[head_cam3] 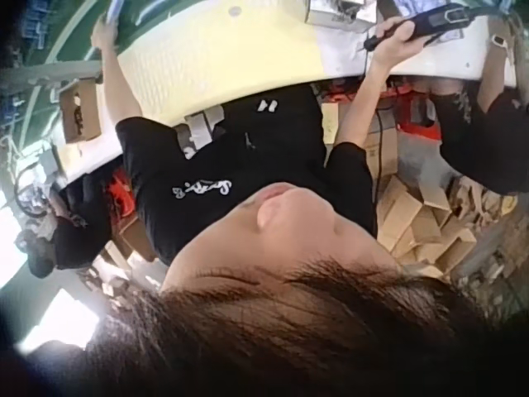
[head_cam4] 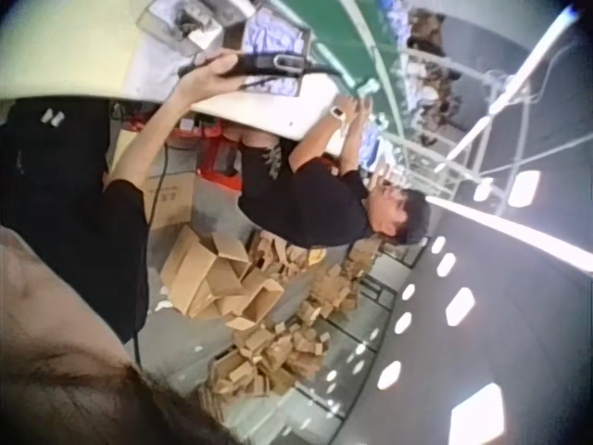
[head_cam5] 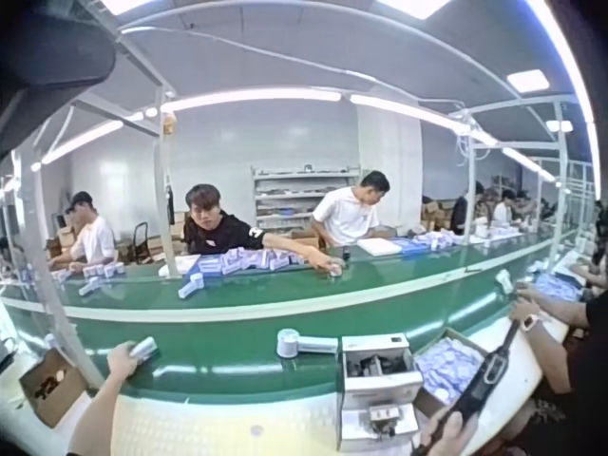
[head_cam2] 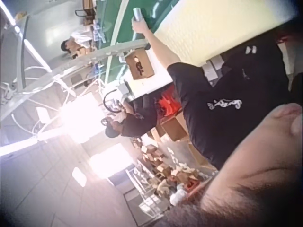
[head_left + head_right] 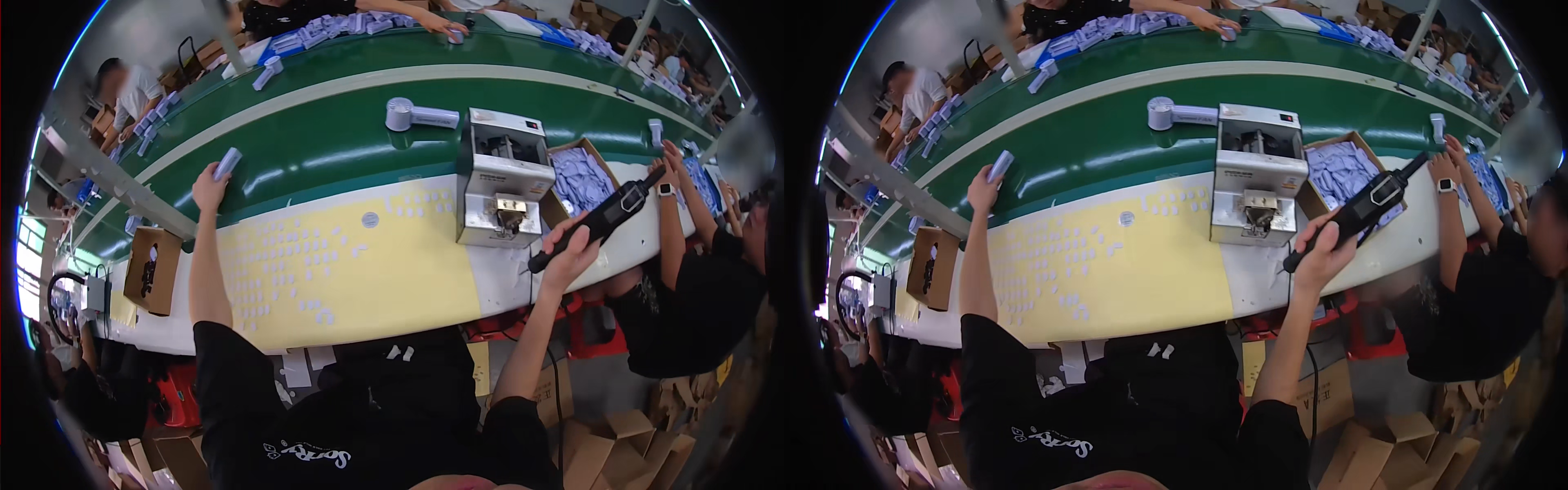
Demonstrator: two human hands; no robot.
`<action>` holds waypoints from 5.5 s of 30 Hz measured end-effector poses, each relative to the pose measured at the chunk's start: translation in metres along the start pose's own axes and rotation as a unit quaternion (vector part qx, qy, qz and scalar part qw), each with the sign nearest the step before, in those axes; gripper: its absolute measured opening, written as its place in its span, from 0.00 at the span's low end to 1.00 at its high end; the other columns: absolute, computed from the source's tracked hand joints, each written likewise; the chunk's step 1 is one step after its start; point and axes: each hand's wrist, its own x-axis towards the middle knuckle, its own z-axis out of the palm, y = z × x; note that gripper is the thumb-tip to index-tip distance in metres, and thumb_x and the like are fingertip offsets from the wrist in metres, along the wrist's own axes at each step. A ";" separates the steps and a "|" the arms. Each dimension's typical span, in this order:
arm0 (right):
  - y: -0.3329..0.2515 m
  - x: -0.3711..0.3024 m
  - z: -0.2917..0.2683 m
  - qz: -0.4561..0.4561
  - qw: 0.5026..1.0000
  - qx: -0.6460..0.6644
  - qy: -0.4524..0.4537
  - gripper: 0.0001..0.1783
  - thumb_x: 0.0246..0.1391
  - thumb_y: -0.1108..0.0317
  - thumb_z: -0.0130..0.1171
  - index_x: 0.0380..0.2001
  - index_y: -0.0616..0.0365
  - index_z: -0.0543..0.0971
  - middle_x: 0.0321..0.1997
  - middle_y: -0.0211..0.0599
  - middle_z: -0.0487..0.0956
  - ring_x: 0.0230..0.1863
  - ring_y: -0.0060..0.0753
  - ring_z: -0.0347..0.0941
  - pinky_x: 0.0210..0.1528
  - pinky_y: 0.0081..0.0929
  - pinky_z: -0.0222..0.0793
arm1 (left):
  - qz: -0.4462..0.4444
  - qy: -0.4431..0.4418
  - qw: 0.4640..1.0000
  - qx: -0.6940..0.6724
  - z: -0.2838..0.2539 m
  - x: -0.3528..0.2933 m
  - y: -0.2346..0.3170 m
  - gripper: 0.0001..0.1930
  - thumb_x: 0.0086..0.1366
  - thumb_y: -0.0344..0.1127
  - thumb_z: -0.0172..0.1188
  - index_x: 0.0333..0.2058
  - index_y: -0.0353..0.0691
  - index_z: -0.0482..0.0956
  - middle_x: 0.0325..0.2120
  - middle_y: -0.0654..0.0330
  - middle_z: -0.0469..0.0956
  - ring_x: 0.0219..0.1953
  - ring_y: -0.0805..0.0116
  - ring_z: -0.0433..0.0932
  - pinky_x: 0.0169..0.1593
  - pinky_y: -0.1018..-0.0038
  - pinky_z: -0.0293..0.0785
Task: Assembling electronic components by tightening screws using an electric screwdriver on a production line.
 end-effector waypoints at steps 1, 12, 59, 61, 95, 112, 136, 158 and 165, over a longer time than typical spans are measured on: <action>0.001 0.001 0.008 0.010 1.000 0.017 -0.008 0.19 0.59 0.52 0.46 0.38 0.60 0.64 0.18 0.33 0.64 0.13 0.21 0.58 0.14 0.18 0.55 | 0.024 0.002 0.998 -0.064 -0.013 0.007 -0.039 0.24 0.53 0.44 0.62 0.49 0.44 0.72 0.40 0.57 0.78 0.41 0.60 0.77 0.44 0.68 0.71; -0.026 0.067 -0.056 -0.005 0.946 -0.324 -0.027 0.14 0.47 0.63 0.63 0.27 0.62 0.73 0.18 0.33 0.73 0.16 0.24 0.67 0.18 0.22 0.61 | 0.036 -0.021 0.882 -0.469 -0.126 -0.129 0.060 0.26 0.55 0.33 0.63 0.52 0.34 0.65 0.39 0.58 0.73 0.41 0.71 0.72 0.46 0.75 0.68; -0.105 -0.054 0.068 0.102 0.868 -0.204 -0.441 0.07 0.47 0.78 0.59 0.28 0.63 0.70 0.19 0.27 0.68 0.13 0.13 0.61 0.14 0.12 0.52 | 0.261 -0.218 0.633 -0.695 -0.088 -0.297 0.268 0.33 0.38 0.51 0.72 0.38 0.36 0.70 0.28 0.57 0.76 0.29 0.61 0.77 0.34 0.74 0.71; -0.104 -0.049 0.060 0.091 0.862 -0.224 -0.446 0.09 0.46 0.74 0.62 0.28 0.62 0.72 0.21 0.28 0.71 0.18 0.14 0.64 0.19 0.14 0.56 | 0.257 -0.213 0.622 -0.708 -0.087 -0.298 0.270 0.33 0.38 0.52 0.72 0.37 0.36 0.70 0.27 0.57 0.76 0.28 0.61 0.77 0.33 0.74 0.71; -0.050 0.042 0.087 -0.005 0.975 0.105 -0.195 0.21 0.56 0.49 0.47 0.37 0.58 0.63 0.20 0.33 0.65 0.14 0.22 0.60 0.17 0.19 0.58 | 0.296 -0.201 0.529 -0.770 -0.075 -0.301 0.290 0.20 0.49 0.42 0.68 0.37 0.38 0.72 0.30 0.58 0.77 0.31 0.66 0.76 0.34 0.76 0.71; -0.025 0.036 0.090 0.041 0.975 0.016 -0.219 0.25 0.57 0.44 0.43 0.32 0.59 0.65 0.16 0.32 0.64 0.12 0.20 0.57 0.15 0.19 0.54 | 0.279 -0.225 0.536 -0.764 -0.074 -0.301 0.287 0.20 0.53 0.46 0.65 0.37 0.38 0.71 0.31 0.56 0.77 0.32 0.65 0.77 0.36 0.75 0.71; -0.033 0.031 0.083 0.015 0.977 0.086 -0.194 0.28 0.51 0.41 0.48 0.29 0.59 0.63 0.15 0.33 0.63 0.11 0.21 0.58 0.14 0.19 0.56 | 0.275 -0.239 0.546 -0.754 -0.074 -0.302 0.285 0.20 0.53 0.45 0.65 0.37 0.38 0.71 0.33 0.56 0.77 0.35 0.64 0.77 0.38 0.74 0.71; -0.145 -0.001 0.130 0.016 0.840 0.313 -0.443 0.35 0.43 0.29 0.49 0.32 0.53 0.61 0.15 0.27 0.63 0.08 0.17 0.56 0.09 0.14 0.52 | 0.255 -0.259 0.553 -0.750 -0.084 -0.298 0.282 0.17 0.53 0.38 0.65 0.38 0.37 0.70 0.33 0.58 0.78 0.33 0.63 0.78 0.37 0.75 0.72; -0.138 -0.005 0.128 0.035 0.859 0.297 -0.415 0.36 0.43 0.28 0.47 0.31 0.53 0.61 0.14 0.27 0.62 0.08 0.17 0.55 0.09 0.15 0.52 | 0.257 -0.263 0.550 -0.750 -0.085 -0.298 0.283 0.18 0.53 0.39 0.65 0.39 0.37 0.71 0.33 0.58 0.78 0.33 0.63 0.79 0.37 0.75 0.72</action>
